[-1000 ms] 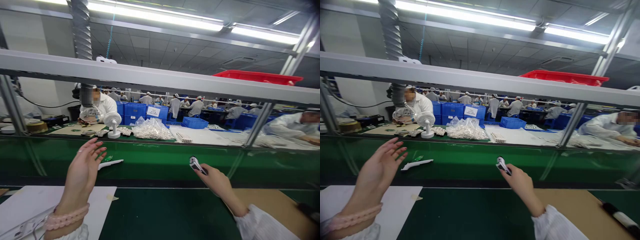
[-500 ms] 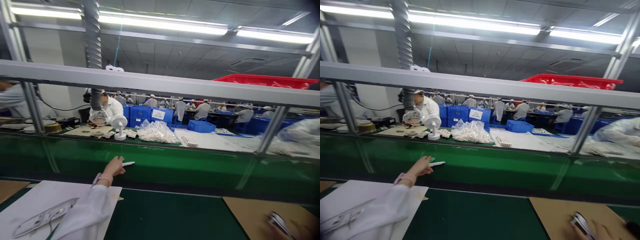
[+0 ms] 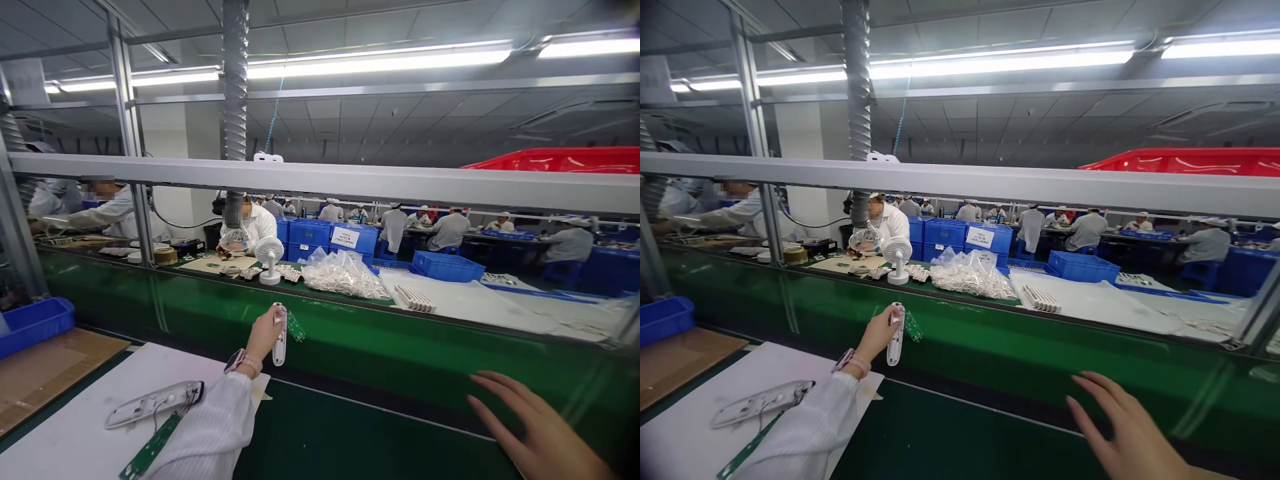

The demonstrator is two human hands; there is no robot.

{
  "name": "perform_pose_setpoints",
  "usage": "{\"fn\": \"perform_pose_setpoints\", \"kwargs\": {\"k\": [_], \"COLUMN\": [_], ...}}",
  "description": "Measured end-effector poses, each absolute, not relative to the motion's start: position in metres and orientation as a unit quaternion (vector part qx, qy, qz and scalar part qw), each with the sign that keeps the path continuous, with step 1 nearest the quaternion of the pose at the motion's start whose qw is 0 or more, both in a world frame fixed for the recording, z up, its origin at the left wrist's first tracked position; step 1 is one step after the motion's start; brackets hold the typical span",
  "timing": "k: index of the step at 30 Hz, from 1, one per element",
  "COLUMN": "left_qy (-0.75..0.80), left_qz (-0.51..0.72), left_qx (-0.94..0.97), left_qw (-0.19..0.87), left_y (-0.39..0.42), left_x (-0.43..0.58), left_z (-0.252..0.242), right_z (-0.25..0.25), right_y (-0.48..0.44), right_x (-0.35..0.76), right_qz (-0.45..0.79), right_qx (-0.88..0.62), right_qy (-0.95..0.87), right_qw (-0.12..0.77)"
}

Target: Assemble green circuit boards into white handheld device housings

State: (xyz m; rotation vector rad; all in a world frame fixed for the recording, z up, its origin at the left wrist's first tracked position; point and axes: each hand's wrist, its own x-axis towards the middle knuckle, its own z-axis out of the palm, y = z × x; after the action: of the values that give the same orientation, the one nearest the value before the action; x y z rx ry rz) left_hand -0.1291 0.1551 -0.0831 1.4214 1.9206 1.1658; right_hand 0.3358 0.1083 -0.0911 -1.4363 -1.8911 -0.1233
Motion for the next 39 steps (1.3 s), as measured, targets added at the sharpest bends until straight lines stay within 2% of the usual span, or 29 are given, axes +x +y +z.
{"fn": "perform_pose_setpoints", "kwargs": {"k": [3, 5, 12, 17, 20, 30, 35, 39], "left_qy": [0.622, 0.561, 0.441, 0.423, 0.445, 0.476, 0.470, 0.449], "left_qz": [0.479, 0.515, 0.566, 0.616, 0.638, 0.649, 0.653, 0.646], "left_qx": [0.552, 0.560, 0.500, 0.443, 0.419, 0.447, 0.422, 0.367], "left_qw": [0.282, 0.328, 0.485, 0.495, 0.469, 0.390, 0.418, 0.497], "left_y": [0.145, 0.134, 0.086, 0.071, 0.067, 0.049, 0.049, 0.054], "left_x": [-0.109, -0.093, -0.061, -0.059, -0.055, -0.031, -0.032, -0.036], "left_z": [-0.066, -0.051, -0.016, -0.016, -0.013, -0.003, -0.005, -0.008], "right_z": [-0.067, -0.055, -0.050, -0.043, -0.041, -0.046, -0.040, -0.032], "right_y": [0.110, 0.115, 0.119, 0.103, 0.099, 0.086, 0.077, 0.074], "right_x": [0.262, 0.215, 0.119, 0.102, 0.096, 0.085, 0.090, 0.095], "right_qz": [0.202, 0.428, 0.627, 0.698, 0.680, 0.420, 0.240, 0.153], "right_qx": [-0.527, -0.426, -0.237, -0.124, -0.118, -0.285, -0.251, -0.213], "right_qy": [-0.717, -0.668, -0.626, -0.559, -0.555, -0.607, -0.717, -0.783], "right_qw": [0.408, 0.435, 0.397, 0.431, 0.465, 0.611, 0.604, 0.565]}}
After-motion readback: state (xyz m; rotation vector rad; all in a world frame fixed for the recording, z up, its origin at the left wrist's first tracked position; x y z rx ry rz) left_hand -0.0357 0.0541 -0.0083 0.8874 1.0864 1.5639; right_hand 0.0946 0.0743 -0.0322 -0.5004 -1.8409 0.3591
